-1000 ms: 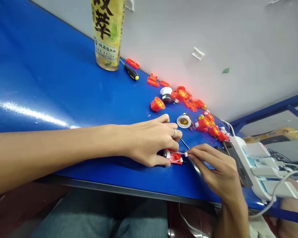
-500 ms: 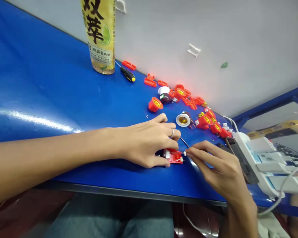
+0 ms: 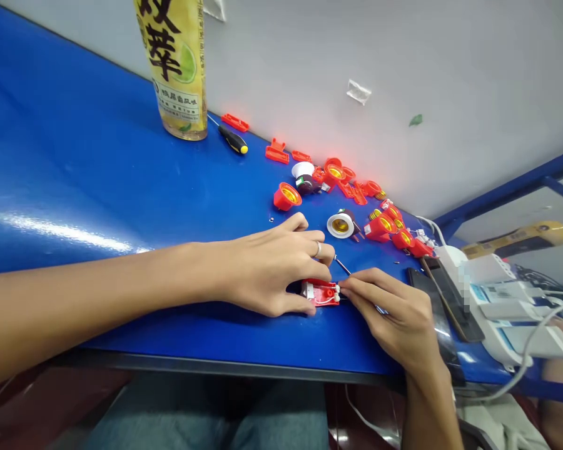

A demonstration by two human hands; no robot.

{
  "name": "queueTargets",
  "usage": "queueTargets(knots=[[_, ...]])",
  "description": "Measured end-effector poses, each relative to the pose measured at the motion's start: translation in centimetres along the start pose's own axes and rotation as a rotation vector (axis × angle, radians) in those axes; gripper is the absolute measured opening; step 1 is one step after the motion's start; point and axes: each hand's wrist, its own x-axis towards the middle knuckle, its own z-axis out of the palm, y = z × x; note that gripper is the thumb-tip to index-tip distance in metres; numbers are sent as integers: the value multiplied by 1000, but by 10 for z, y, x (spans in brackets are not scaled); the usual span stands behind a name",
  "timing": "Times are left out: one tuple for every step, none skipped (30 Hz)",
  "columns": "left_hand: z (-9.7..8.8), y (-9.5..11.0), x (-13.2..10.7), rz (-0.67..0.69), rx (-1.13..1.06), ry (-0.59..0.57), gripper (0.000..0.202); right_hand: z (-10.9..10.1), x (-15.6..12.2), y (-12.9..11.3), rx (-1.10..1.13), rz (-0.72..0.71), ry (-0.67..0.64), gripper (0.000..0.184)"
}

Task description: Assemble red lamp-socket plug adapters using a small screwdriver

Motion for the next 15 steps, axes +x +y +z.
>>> queueTargets(knots=[[0, 0, 0, 0, -5, -3, 25, 1, 0, 0, 7, -4, 9, 16], [-1, 0, 0, -1, -10, -7, 26, 1, 0, 0, 11, -6, 18, 16], [-1, 0, 0, -4, -14, -12, 26, 1, 0, -1, 11, -6, 26, 16], [-2, 0, 0, -7, -18, -18, 26, 1, 0, -1, 10, -7, 35, 16], [-2, 0, 0, -11, -21, -22, 26, 2, 0, -2, 10, -5, 49, 16], [-2, 0, 0, -15, -24, -23, 26, 2, 0, -2, 11, -2, 60, 17], [-2, 0, 0, -18, -28, -23, 25, 2, 1, -2, 14, 3, 64, 17], [-2, 0, 0, -20, -34, -22, 25, 2, 1, -1, 20, 8, 64, 16], [-2, 0, 0, -22, -42, -21, 25, 2, 0, -1, 29, 13, 57, 16], [-2, 0, 0, -24, -48, -20, 24, 3, 0, 0, 38, 17, 48, 16], [-2, 0, 0, -25, -55, -19, 24, 3, 0, 0, 47, 22, 39, 15], [-2, -1, 0, -26, -59, -19, 23, 3, -1, 1, 55, 27, 35, 15], [-2, -1, 1, -29, -61, -19, 22, 4, -1, 1, 62, 32, 34, 15], [-1, -1, 1, -29, -61, -17, 22, 4, -1, 1, 69, 38, 37, 15], [-1, -1, 2, -28, -62, -15, 21, 4, -1, 0, 73, 46, 40, 15]])
